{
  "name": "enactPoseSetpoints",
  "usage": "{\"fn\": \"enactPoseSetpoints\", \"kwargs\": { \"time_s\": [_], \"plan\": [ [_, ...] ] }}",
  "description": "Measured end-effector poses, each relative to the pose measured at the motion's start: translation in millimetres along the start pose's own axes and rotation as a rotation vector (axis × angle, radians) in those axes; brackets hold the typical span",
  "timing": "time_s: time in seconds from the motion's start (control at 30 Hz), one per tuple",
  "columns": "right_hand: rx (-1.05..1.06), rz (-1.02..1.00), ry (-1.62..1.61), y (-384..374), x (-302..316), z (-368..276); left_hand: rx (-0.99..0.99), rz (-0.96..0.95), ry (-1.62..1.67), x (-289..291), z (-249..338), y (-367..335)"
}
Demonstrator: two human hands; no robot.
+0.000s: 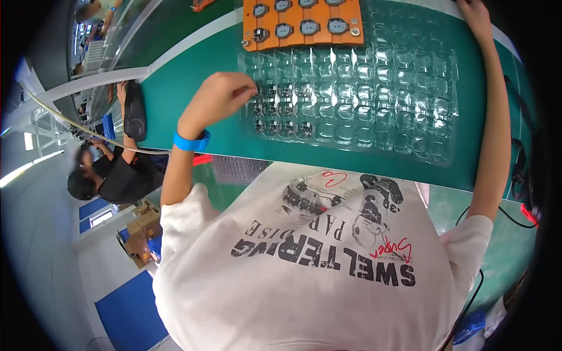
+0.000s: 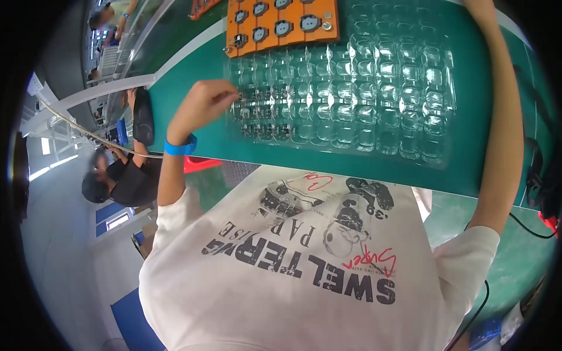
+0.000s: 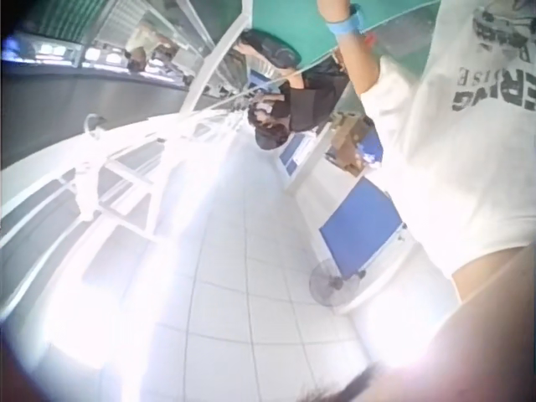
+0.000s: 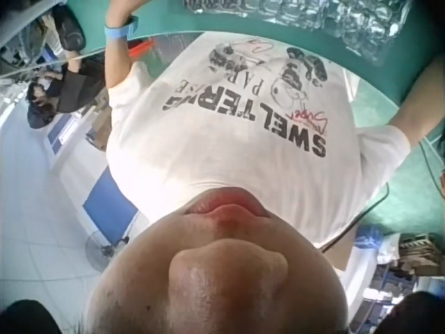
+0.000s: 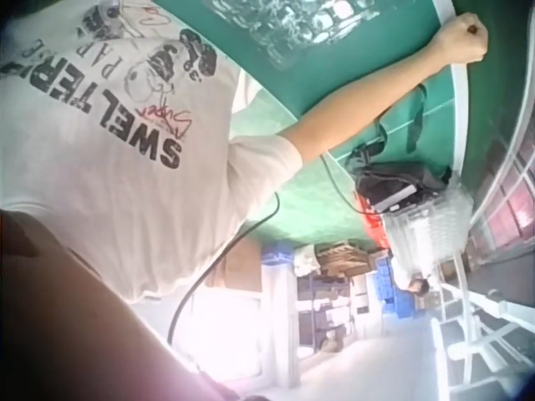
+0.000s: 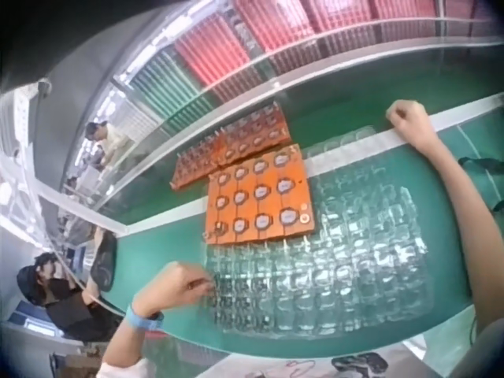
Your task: Placing small electronic components from a plastic tray onto a circuit board template.
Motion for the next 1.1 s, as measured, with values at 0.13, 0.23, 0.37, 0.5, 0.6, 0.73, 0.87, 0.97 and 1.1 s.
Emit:
{"fn": "enactPoseSetpoints", "kwargs": {
  "time_s": [0.13, 0.23, 0.37, 0.5, 0.6, 0.73, 0.87, 0.97, 1.1],
  "plan": [
    [-0.043, -0.001, 0.009, 1, 3, 14, 0.058, 0.181, 0.084, 34, -7, -21],
    [0.025, 0.007, -0.049, -1, -2, 52, -0.085, 0.586, 0.038, 44, -24, -60],
    [0.036, 0.015, -0.010, 0, -6, 45, -0.138, 0.609, -0.001, 27, -38, -90],
    [0.050, 0.001, 0.002, -2, 0, 36, -0.205, 0.580, -0.128, 23, -41, -93],
    [0.061, 0.004, 0.010, -5, -1, 37, -0.267, 0.573, -0.338, 33, -38, -96],
    [0.052, 0.017, -0.011, -5, -3, 38, -0.269, 0.475, -0.456, 41, -33, -102],
    [0.057, 0.036, 0.017, 0, -1, 35, -0.230, 0.404, -0.199, 43, -43, -107],
    [0.045, 0.010, 0.029, 1, 0, 36, -0.070, 0.235, 0.242, 55, -56, -118],
    [0.015, 0.004, -0.008, 3, 1, 24, 0.230, 0.445, 0.754, 49, -122, -149]
  ]
}}
Point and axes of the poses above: each hand's wrist, its own y-axis away from the middle knuckle, its own x-axis out of the back of the hand, z = x × y, the point moved 2 cm from there along -y, towards the middle knuckle, and after that the axes turned 7 degrees about -y, right-handed, at the moved point
